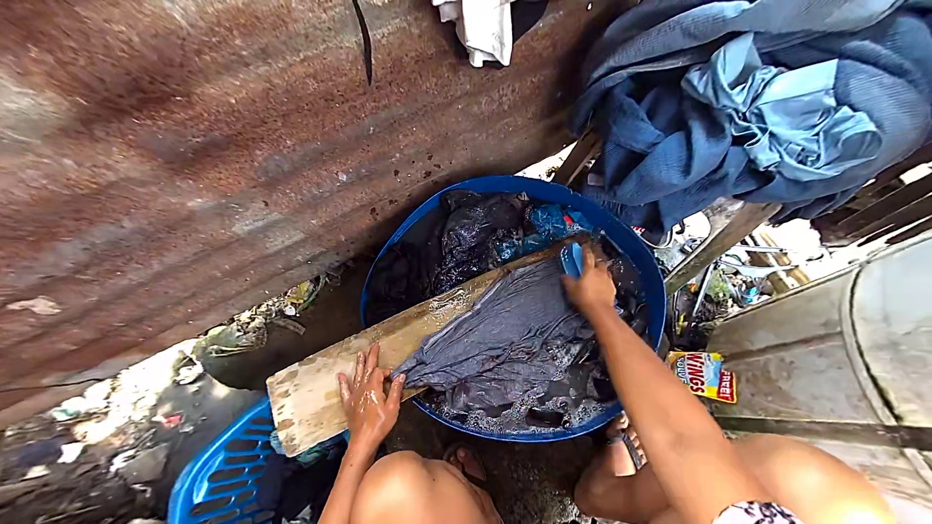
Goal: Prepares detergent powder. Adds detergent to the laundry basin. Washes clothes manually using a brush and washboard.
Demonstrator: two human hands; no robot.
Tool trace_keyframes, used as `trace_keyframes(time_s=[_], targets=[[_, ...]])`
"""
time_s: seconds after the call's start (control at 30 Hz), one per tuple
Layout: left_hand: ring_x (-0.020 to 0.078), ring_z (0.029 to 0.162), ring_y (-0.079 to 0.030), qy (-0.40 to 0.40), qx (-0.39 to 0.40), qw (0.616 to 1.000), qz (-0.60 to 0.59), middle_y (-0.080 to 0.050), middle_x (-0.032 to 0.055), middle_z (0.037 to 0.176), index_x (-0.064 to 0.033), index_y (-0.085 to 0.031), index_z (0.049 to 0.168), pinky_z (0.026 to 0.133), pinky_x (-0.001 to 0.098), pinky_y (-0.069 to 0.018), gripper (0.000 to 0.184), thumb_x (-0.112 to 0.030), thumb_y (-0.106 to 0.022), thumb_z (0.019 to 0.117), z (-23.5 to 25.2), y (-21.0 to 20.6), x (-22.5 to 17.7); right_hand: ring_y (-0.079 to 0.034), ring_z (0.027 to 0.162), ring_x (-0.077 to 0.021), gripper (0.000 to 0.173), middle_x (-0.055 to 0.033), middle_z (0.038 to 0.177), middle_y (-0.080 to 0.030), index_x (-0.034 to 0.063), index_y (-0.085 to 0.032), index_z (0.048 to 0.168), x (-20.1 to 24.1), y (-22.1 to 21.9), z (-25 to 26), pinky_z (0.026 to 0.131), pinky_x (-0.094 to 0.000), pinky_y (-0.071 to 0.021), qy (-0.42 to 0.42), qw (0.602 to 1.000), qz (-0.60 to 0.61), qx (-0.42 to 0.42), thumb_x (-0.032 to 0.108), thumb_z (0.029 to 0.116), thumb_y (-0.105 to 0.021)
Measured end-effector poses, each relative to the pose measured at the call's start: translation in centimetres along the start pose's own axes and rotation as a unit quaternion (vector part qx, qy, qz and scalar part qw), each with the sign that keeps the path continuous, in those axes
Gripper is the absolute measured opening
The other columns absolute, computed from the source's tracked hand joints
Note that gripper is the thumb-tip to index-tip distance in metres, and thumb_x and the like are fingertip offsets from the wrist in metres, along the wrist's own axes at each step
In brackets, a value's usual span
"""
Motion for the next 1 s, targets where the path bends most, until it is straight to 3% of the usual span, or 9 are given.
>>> trace_keyframes(time_s=[0.07,0.2,0.27,0.43,0.53,0.63,0.73,0.83,1.0], targets=[[0.0431,0.153,-0.025,0.003,0.005,1.000,0.006,-0.039,0.0245,0.159,0.0078,-0.068,0.099,0.120,0.0698,-0.0022,0.040,-0.029,-0.051,0.0982,0.2,-0.3,0.0,-0.057,0.122,-0.0574,0.078,-0.0383,0.143,-0.050,0.0056,-0.035,0.159,2.4,-1.6,-2.2,0.093,-0.0711,-0.0497,-0.002,1.000,0.017,-0.017,0.035,0.0955,-0.070],[0.0437,0.153,-0.026,0.001,0.003,1.000,0.002,-0.040,0.0244,0.159,0.0091,-0.068,0.107,0.120,0.0699,-0.0025,0.041,-0.026,-0.050,0.0980,0.3,0.0,0.1,-0.062,0.121,-0.0468,0.065,-0.0307,0.132,-0.063,0.0041,-0.048,0.153,16.2,-10.8,-19.1,0.098,-0.0583,-0.0524,0.293,0.946,0.045,0.128,0.027,0.0961,-0.068],[0.0448,0.153,-0.027,-0.002,0.004,1.000,-0.004,-0.040,0.0261,0.158,0.0099,-0.068,0.106,0.120,0.0708,-0.0025,0.041,-0.026,-0.049,0.0973,0.0,0.2,0.2,-0.060,0.124,-0.0479,0.061,-0.0308,0.134,-0.061,0.0089,-0.049,0.153,17.1,-10.5,-20.5,0.099,-0.0594,-0.0508,0.344,0.921,0.022,0.181,0.027,0.0981,-0.067],[0.0434,0.154,-0.025,0.004,0.006,1.000,-0.010,-0.040,0.0248,0.159,0.0075,-0.068,0.097,0.121,0.0692,-0.0015,0.041,-0.030,-0.051,0.0986,0.5,0.1,0.1,-0.058,0.123,-0.0559,0.069,-0.0357,0.140,-0.054,0.0056,-0.043,0.155,3.6,-2.0,-2.9,0.093,-0.0723,-0.0489,0.076,0.996,0.000,0.041,0.035,0.0981,-0.067],[0.0420,0.154,-0.023,0.009,0.016,1.000,-0.003,-0.038,0.0234,0.160,0.0066,-0.068,0.100,0.121,0.0680,-0.0013,0.040,-0.029,-0.052,0.0987,0.6,-0.2,0.2,-0.054,0.127,-0.0573,0.075,-0.0373,0.145,-0.049,0.0046,-0.039,0.156,2.6,-1.5,-0.8,0.095,-0.0715,-0.0479,-0.026,0.999,0.032,-0.023,0.035,0.0948,-0.071],[0.0412,0.154,-0.024,0.013,0.018,1.000,0.003,-0.038,0.0225,0.161,0.0069,-0.068,0.101,0.122,0.0668,-0.0026,0.037,-0.026,-0.052,0.0992,0.8,-0.1,0.1,-0.064,0.114,-0.0495,0.069,-0.0325,0.131,-0.061,0.0042,-0.046,0.152,12.6,-8.1,-11.2,0.090,-0.0641,-0.0546,0.141,0.987,0.048,0.061,0.034,0.0950,-0.070],[0.0440,0.152,-0.030,-0.003,-0.008,1.000,-0.001,-0.044,0.0245,0.157,0.0092,-0.070,0.111,0.121,0.0691,-0.0050,0.038,-0.022,-0.053,0.0972,0.4,0.2,0.5,-0.059,0.125,-0.0499,0.062,-0.0324,0.138,-0.058,0.0109,-0.046,0.156,18.9,-11.6,-20.4,0.097,-0.0605,-0.0502,0.345,0.918,0.011,0.196,0.027,0.0990,-0.065],[0.0430,0.153,-0.028,-0.001,0.008,1.000,-0.010,-0.041,0.0243,0.158,0.0074,-0.069,0.100,0.121,0.0677,-0.0044,0.038,-0.027,-0.053,0.0991,0.5,0.2,0.4,-0.061,0.123,-0.0473,0.063,-0.0275,0.140,-0.059,0.0151,-0.048,0.155,13.1,-8.2,-12.1,0.093,-0.0661,-0.0517,0.250,0.955,0.007,0.156,0.036,0.0990,-0.066],[0.0422,0.153,-0.026,0.002,0.007,1.000,-0.002,-0.041,0.0226,0.159,0.0046,-0.069,0.098,0.121,0.0675,-0.0036,0.039,-0.031,-0.052,0.0984,0.7,-0.1,0.5,-0.055,0.125,-0.0575,0.074,-0.0371,0.144,-0.050,0.0070,-0.039,0.157,2.5,-1.5,-0.2,0.095,-0.0723,-0.0477,-0.015,0.999,0.042,-0.013,0.039,0.0973,-0.068]])
Point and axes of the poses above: each hand's wrist, its own z-axis towards the middle knuckle, its own y-axis out of the back of the hand, x = y × z, the point moved 6 cm from there along z, towards the middle knuckle
